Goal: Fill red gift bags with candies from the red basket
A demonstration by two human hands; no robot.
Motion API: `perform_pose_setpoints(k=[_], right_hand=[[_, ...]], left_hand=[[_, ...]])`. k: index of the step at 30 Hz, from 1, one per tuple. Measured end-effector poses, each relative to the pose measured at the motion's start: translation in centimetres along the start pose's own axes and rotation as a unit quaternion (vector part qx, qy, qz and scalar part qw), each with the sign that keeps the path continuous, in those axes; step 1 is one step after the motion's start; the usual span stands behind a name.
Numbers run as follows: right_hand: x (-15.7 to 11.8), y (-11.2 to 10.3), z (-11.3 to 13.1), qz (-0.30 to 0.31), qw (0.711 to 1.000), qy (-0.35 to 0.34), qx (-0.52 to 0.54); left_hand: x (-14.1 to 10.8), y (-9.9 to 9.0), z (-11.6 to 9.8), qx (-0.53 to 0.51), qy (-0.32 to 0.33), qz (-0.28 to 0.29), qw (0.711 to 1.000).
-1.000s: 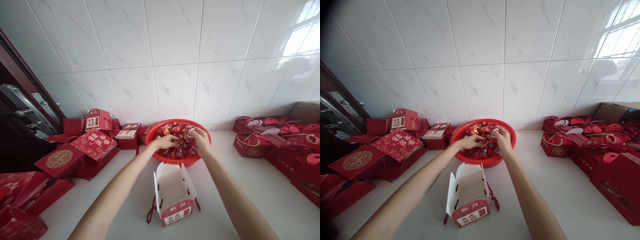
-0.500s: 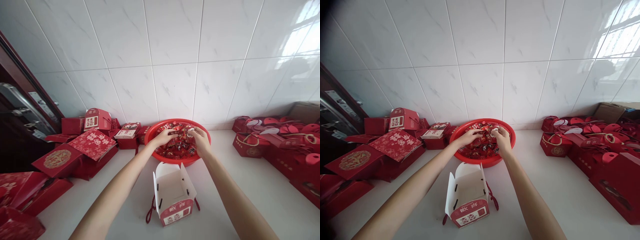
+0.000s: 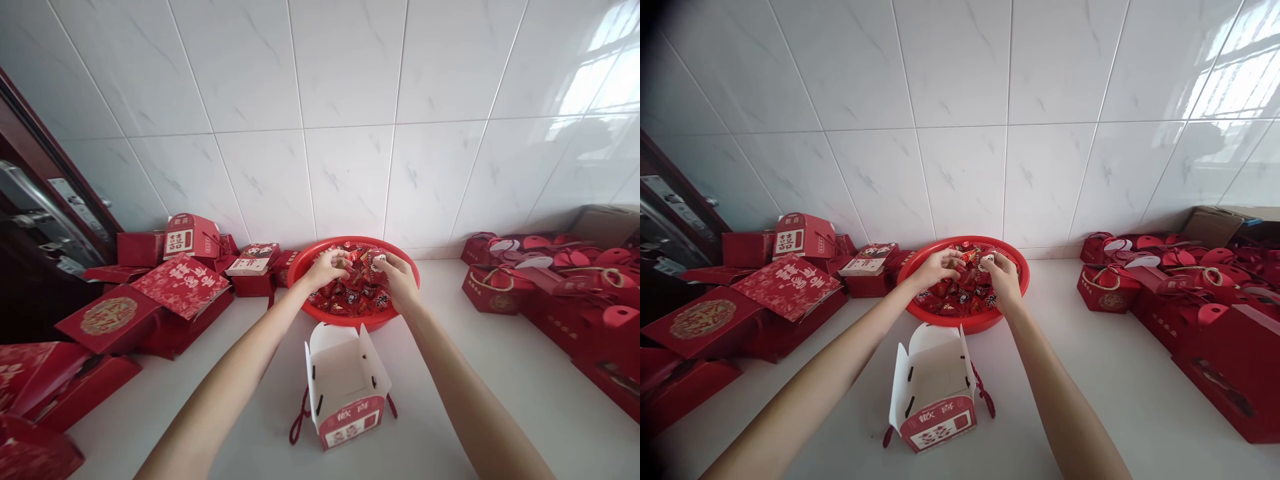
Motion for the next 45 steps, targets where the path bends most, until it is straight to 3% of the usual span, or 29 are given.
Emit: perform_pose_setpoints(k=[5,8,12,19,23,26,30,34,37,42,45], right_hand=[[0.2,-0.2,0.1,-0.006,1.000,-0.013,-0.012],[0.2,-0.4,0.0,-0.013,1.000,-0.005,-0.003],[0.2,-0.5,-0.2,-0.017,1.000,0.005,0.001],[0.0,0.8,-0.2,0.050,0.998,0.017,-0.021],[-0.1,0.7,-0.1,0.044,0.998,0.012,-0.037],[-0.1,0.4,0.3,0.020,0.998,-0.015,-0.060],[-0.2,-0.5,0.6,-0.030,0.997,-0.033,-0.064],[-0.3,-0.8,0.6,-0.050,0.996,-0.028,-0.068],[-0.3,-1.1,0.7,-0.063,0.994,-0.035,-0.083],[-0.3,-1.3,0.7,-0.076,0.991,-0.041,-0.107],[-0.3,-1.2,0.7,-0.072,0.991,-0.043,-0.103]], left_hand=[[-0.1,-0.1,-0.4,-0.002,0.008,-0.003,1.000],[-0.1,0.1,-1.0,-0.031,0.045,0.008,0.998],[-0.3,1.1,-1.8,-0.045,0.080,0.053,0.994],[-0.8,1.9,-2.3,-0.004,0.080,0.087,0.993],[-1.0,2.8,-1.9,-0.014,0.066,0.135,0.988],[-0.7,2.2,-1.6,-0.008,0.077,0.106,0.991],[-0.3,1.0,0.2,0.137,0.026,0.049,0.989],[-1.3,2.0,2.3,0.323,-0.070,0.121,0.936],[-2.4,2.6,2.9,0.350,-0.132,0.158,0.914],[-3.7,4.2,2.4,0.325,-0.131,0.230,0.908],[-3.6,4.1,2.5,0.313,-0.131,0.227,0.913]])
Point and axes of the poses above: each hand's wrist, its own x-axis towards the middle knuckle, its own y-axis out of the palm, z = x × y, the point moved 10 cm from there along x, towards the middle knuckle, and after that the axes turned 4 degrees about -x, right-handed, at the moved point
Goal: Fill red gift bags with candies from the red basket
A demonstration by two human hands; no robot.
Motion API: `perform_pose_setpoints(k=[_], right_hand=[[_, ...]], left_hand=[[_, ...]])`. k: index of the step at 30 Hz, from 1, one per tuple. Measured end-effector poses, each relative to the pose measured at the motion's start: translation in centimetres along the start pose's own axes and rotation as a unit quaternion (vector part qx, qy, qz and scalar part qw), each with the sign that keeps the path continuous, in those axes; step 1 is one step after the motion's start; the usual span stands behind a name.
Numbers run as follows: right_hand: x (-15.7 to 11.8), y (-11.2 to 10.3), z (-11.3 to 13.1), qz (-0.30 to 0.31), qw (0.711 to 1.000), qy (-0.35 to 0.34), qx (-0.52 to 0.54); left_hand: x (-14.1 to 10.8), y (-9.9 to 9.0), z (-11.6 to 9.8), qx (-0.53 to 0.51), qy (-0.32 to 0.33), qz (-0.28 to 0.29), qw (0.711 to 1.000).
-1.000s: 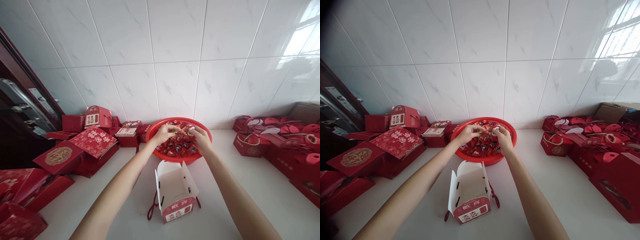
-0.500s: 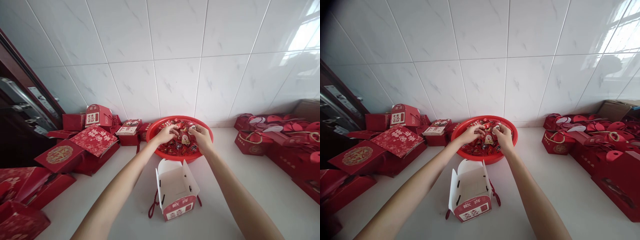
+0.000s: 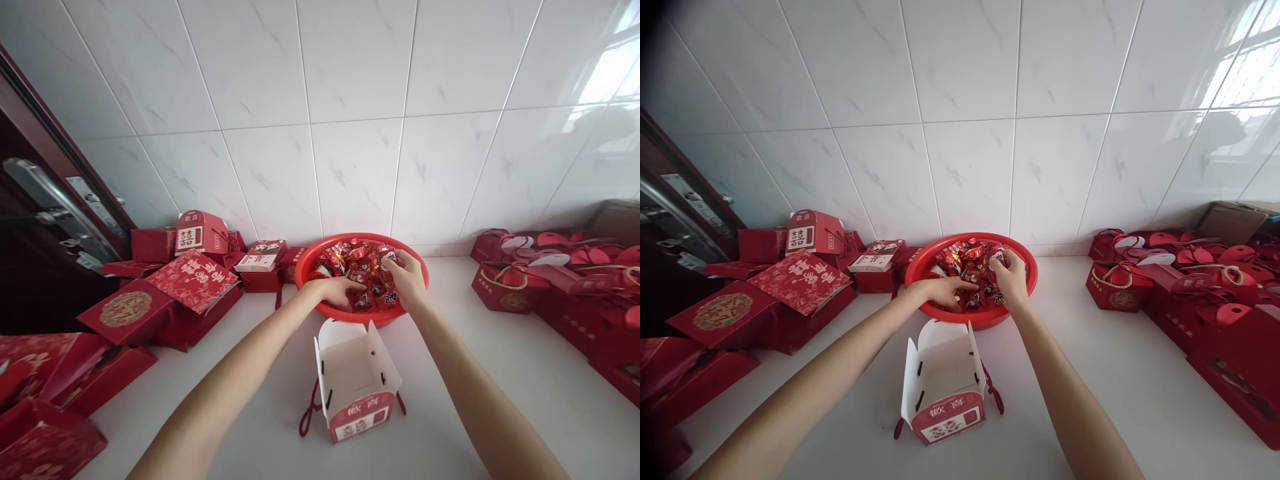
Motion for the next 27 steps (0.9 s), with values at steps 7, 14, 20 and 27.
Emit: perform_pose_setpoints(k=[7,14,20,27], right_hand=[[0.1,0.1,0.1,0.007,1.000,-0.020,-0.001],[0.2,0.3,-0.1,0.019,1.000,-0.023,0.001],[0.1,0.3,-0.1,0.017,1.000,-0.019,0.017],[0.0,0.2,0.3,0.013,0.998,-0.006,0.056]], left_hand=[[0.6,0.2,-0.4,0.031,-0.011,-0.002,0.999],[0.2,0.9,-0.9,0.027,-0.012,0.038,0.999],[0.8,0.5,-0.5,0.021,0.005,0.022,1.000],[0.4,-3.9,-1.7,-0.100,0.109,-0.162,0.976]])
Point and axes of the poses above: each hand's wrist, its own x-axis towards the middle knuckle, its own y-axis out of the palm, z = x × y, the point moved 10 cm from there along x, towards the middle knuckle, and after that the axes turned 4 degrees about -x, right-handed, at the moved point
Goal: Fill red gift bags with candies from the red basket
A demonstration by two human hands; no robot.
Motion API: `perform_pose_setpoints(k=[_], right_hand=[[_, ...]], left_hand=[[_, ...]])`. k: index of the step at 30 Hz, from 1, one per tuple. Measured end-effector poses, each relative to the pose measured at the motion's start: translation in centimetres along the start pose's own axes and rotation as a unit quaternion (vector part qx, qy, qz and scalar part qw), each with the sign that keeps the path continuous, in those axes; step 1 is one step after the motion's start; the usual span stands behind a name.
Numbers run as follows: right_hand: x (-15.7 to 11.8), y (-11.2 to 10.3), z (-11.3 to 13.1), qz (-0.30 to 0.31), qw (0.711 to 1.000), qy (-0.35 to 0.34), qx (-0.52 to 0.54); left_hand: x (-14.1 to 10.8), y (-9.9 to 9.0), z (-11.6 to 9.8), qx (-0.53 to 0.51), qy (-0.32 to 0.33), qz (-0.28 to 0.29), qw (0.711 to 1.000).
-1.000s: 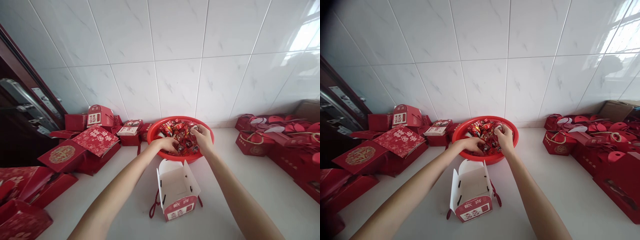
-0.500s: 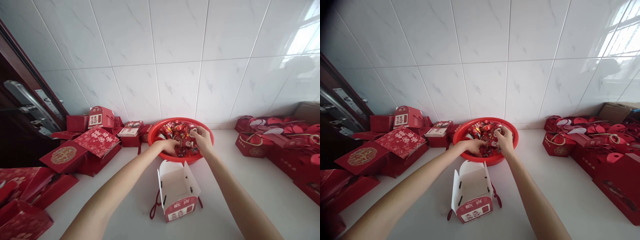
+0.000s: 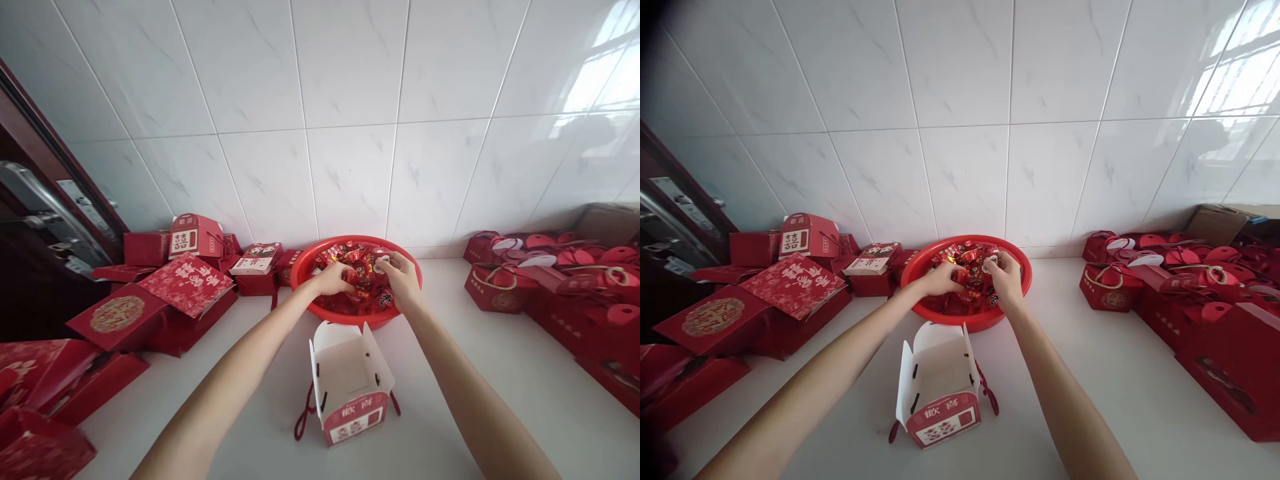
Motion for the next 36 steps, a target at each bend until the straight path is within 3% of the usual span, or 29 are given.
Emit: perform_pose_setpoints(k=[7,12,21,27,36], right_hand=[[0.3,0.1,-0.4,0.010,1.000,0.004,0.028],[0.1,0.3,-0.8,0.020,0.998,0.034,0.051],[0.1,0.4,-0.7,0.030,0.997,0.046,0.058],[0.0,0.4,-0.7,0.031,0.995,0.063,0.066],[0.1,0.6,-0.8,0.047,0.995,0.064,0.055]], left_hand=[[0.3,-1.8,-0.2,-0.134,0.048,-0.083,0.986],[0.2,-2.1,0.1,-0.193,0.034,-0.092,0.976],[0.4,-1.9,0.5,-0.211,0.038,-0.080,0.973],[0.2,-2.8,1.3,-0.200,0.017,-0.124,0.972],[-0.3,-3.7,0.0,-0.198,0.068,-0.142,0.968]])
Point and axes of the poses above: each hand's wrist, its own x-axis towards the middle knuckle, its own y-axis out of the palm, z = x × y, the point moved 10 cm from there along x, towards the middle knuckle, and after that the axes turned 4 degrees about -x, right-handed, at the moved point
